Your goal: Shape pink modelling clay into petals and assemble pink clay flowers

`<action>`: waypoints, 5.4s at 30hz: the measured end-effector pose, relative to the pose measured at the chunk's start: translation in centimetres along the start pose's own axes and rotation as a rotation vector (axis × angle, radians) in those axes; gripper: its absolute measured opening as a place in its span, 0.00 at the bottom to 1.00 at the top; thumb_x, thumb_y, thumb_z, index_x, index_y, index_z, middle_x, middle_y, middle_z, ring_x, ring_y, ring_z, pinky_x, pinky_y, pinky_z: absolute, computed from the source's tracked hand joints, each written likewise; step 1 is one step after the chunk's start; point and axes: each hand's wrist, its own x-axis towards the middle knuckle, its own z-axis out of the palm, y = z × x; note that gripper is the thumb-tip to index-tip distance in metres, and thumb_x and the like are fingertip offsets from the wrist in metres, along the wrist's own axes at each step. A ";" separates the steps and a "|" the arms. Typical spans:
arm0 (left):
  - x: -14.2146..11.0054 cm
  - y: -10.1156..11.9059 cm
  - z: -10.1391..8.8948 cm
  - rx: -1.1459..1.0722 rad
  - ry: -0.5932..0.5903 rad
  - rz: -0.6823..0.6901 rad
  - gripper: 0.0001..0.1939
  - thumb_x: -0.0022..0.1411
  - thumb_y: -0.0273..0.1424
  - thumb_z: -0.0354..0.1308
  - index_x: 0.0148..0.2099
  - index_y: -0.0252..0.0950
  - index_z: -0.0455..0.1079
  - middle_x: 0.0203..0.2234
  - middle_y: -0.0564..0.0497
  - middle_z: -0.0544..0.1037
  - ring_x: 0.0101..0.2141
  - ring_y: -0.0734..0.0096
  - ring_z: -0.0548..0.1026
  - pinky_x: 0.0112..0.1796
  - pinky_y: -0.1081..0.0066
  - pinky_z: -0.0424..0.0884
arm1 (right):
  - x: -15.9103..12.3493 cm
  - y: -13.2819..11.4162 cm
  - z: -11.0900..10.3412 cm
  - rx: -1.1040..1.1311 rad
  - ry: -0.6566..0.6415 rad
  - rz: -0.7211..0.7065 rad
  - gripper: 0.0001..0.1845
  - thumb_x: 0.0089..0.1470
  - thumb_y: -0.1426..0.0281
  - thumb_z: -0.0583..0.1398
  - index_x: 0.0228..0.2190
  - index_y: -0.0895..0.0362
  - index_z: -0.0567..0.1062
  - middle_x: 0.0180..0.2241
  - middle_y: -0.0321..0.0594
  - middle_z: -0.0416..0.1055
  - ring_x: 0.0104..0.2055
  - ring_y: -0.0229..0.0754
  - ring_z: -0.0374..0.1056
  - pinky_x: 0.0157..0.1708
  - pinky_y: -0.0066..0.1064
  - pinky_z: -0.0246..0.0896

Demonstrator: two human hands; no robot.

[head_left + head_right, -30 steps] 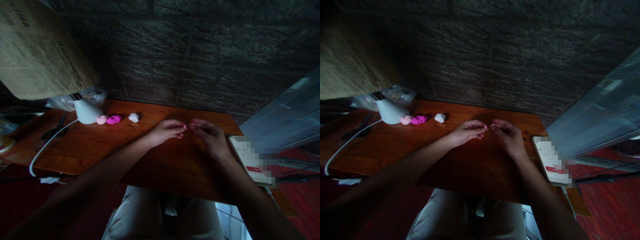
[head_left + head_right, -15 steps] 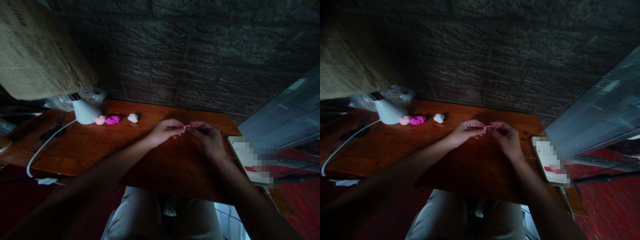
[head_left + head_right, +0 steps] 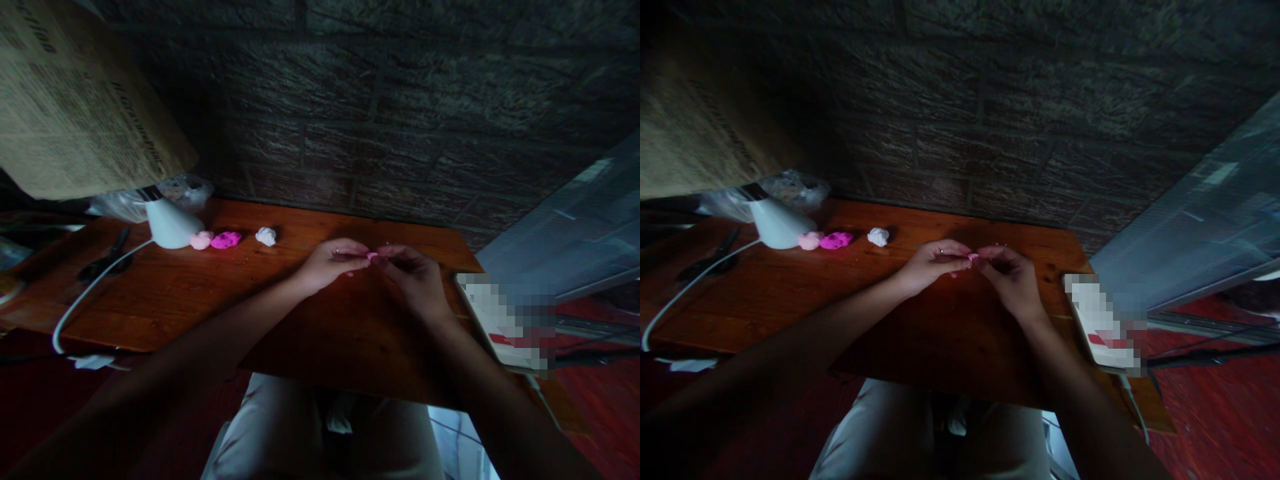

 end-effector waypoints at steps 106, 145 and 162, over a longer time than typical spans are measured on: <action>0.1 -0.2 0.3 -0.062 0.190 0.088 0.17 0.52 0.38 0.71 0.43 0.35 0.81 0.38 0.45 0.84 0.33 0.72 0.77 0.30 0.74 0.67 | -1.3 -0.2 1.7 -0.284 0.006 -0.315 0.11 0.61 0.68 0.63 0.44 0.45 0.83 0.42 0.38 0.81 0.44 0.44 0.75 0.53 0.44 0.66; -0.4 1.0 0.9 -0.034 0.205 0.177 0.14 0.51 0.35 0.71 0.39 0.33 0.79 0.36 0.46 0.84 0.32 0.72 0.77 0.30 0.73 0.68 | -1.5 0.0 1.9 -0.252 -0.001 -0.279 0.14 0.62 0.67 0.62 0.48 0.45 0.81 0.50 0.39 0.80 0.50 0.45 0.75 0.55 0.45 0.67; -0.2 0.8 0.3 -0.141 0.014 0.107 0.18 0.50 0.39 0.73 0.41 0.36 0.81 0.37 0.46 0.84 0.31 0.74 0.76 0.28 0.75 0.65 | -1.3 -0.5 1.8 -0.120 0.045 -0.146 0.09 0.58 0.59 0.65 0.36 0.49 0.82 0.27 0.35 0.77 0.27 0.40 0.70 0.28 0.32 0.68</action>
